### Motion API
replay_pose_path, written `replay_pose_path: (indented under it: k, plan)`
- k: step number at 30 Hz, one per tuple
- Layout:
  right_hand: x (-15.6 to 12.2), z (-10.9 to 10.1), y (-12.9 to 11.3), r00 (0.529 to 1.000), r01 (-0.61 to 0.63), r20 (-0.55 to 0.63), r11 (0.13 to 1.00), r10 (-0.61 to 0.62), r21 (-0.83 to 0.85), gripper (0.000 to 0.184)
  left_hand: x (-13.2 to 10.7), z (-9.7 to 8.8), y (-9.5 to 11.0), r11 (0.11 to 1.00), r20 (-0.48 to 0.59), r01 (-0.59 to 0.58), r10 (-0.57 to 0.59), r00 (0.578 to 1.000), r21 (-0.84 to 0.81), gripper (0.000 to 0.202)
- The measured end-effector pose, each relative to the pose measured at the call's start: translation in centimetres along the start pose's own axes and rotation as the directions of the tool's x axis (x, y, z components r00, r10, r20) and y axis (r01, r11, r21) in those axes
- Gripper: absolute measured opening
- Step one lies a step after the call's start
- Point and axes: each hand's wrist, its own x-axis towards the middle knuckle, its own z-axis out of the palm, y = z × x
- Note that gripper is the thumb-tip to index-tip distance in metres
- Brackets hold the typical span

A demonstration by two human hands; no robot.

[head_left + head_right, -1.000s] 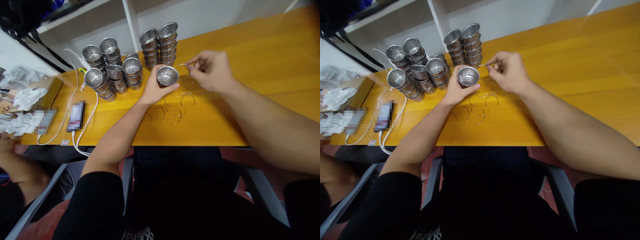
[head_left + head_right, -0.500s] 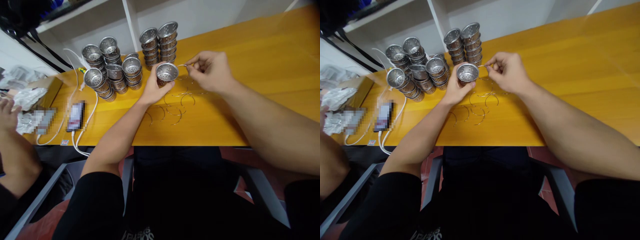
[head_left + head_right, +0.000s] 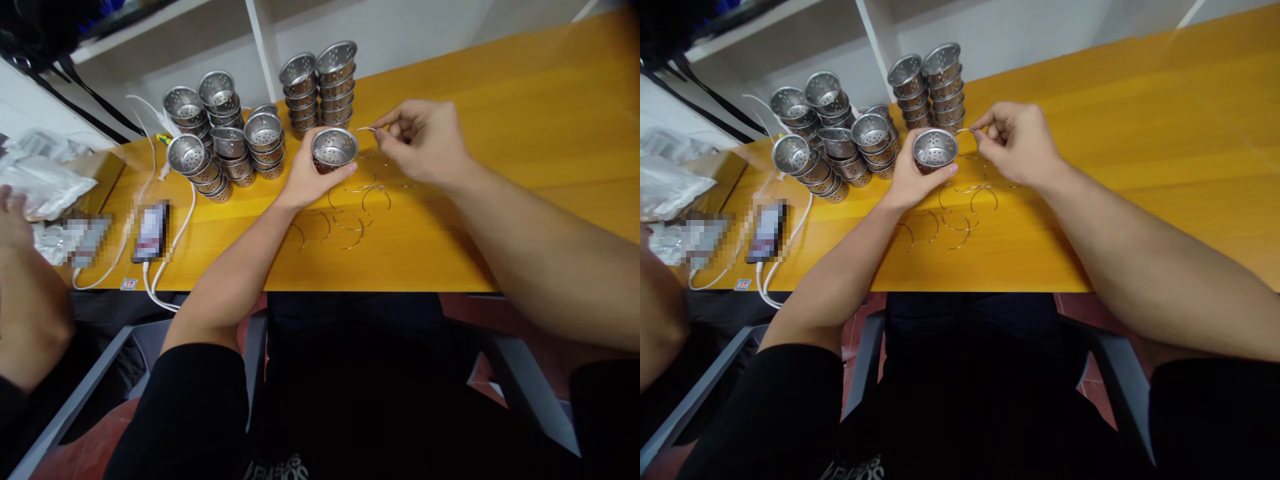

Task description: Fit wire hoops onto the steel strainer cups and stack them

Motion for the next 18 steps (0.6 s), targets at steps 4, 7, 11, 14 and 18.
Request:
replay_pose_path:
  k: [4,7,11,14,18]
  plan:
    - [-0.1,-0.1,0.1,1.000,-0.014,-0.004,0.999,0.014,-0.029,0.043,0.2,0.1,-0.4,1.000,-0.043,0.015,-0.015,0.999,0.005,0.123]
    - [-0.1,-0.1,0.1,1.000,-0.025,-0.004,0.999,0.025,-0.036,0.035,0.3,0.3,-0.8,1.000,-0.050,0.005,-0.005,0.999,0.008,0.123]
    - [-0.1,0.0,-0.2,1.000,-0.027,-0.004,0.999,0.026,-0.037,0.031,0.2,0.6,-2.2,0.999,-0.013,-0.045,0.045,0.999,-0.009,0.119]
    - [-0.1,-0.1,-0.6,0.999,-0.041,-0.010,0.998,0.040,-0.057,0.028,0.1,0.5,-2.6,0.999,-0.037,-0.038,0.038,0.999,-0.004,0.118]
    - [-0.1,-0.1,-1.3,0.999,-0.037,-0.027,0.999,0.036,-0.028,0.030,0.0,0.2,-2.0,1.000,-0.034,-0.002,0.001,0.999,-0.016,0.115]
